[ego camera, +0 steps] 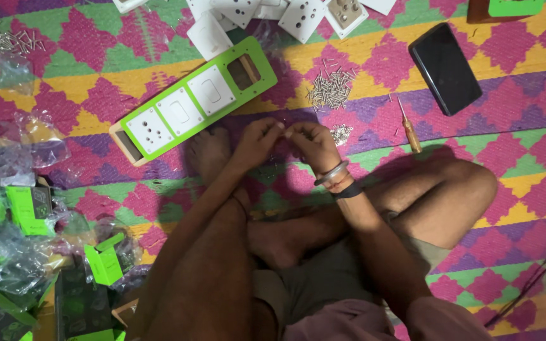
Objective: The person sits on a patterned mat and assembles small metal screws into white plastic electrical socket modules. They pick up screws from a pile on the floor and insert them into the modules one by one.
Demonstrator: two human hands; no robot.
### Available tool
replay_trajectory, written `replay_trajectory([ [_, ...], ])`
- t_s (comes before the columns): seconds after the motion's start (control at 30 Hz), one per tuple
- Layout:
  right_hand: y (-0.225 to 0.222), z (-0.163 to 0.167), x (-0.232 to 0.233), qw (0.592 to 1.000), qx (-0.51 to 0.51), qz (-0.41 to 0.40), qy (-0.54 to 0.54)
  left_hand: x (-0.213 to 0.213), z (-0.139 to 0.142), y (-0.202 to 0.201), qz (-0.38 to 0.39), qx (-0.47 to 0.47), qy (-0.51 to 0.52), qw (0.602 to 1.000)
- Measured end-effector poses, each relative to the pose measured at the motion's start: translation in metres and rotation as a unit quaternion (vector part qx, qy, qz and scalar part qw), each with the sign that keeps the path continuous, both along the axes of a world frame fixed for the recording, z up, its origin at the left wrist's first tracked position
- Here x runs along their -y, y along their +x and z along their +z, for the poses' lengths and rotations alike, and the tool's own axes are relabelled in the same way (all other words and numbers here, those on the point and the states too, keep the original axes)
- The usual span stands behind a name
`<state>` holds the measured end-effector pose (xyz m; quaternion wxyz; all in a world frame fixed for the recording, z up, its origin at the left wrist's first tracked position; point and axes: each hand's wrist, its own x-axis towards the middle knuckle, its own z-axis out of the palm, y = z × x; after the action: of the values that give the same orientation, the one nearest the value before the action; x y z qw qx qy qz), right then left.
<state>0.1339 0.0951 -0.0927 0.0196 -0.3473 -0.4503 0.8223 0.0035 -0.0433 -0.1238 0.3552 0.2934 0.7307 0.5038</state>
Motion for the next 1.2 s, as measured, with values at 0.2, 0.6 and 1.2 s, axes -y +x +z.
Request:
replay_trajectory([
  [0.2,0.001,0.007,-0.002,0.999,-0.007,0.006,-0.045,0.001,-0.014,0.001,-0.007,0.135,0.038,0.990],
  [0.6,0.001,-0.004,-0.002,0.997,-0.001,0.013,-0.072,-0.001,-0.002,0.000,0.007,0.249,-0.025,0.968],
  [1.2,0.001,-0.010,0.000,0.999,-0.006,0.015,-0.045,0.003,-0.014,-0.002,-0.013,0.276,-0.058,0.959],
])
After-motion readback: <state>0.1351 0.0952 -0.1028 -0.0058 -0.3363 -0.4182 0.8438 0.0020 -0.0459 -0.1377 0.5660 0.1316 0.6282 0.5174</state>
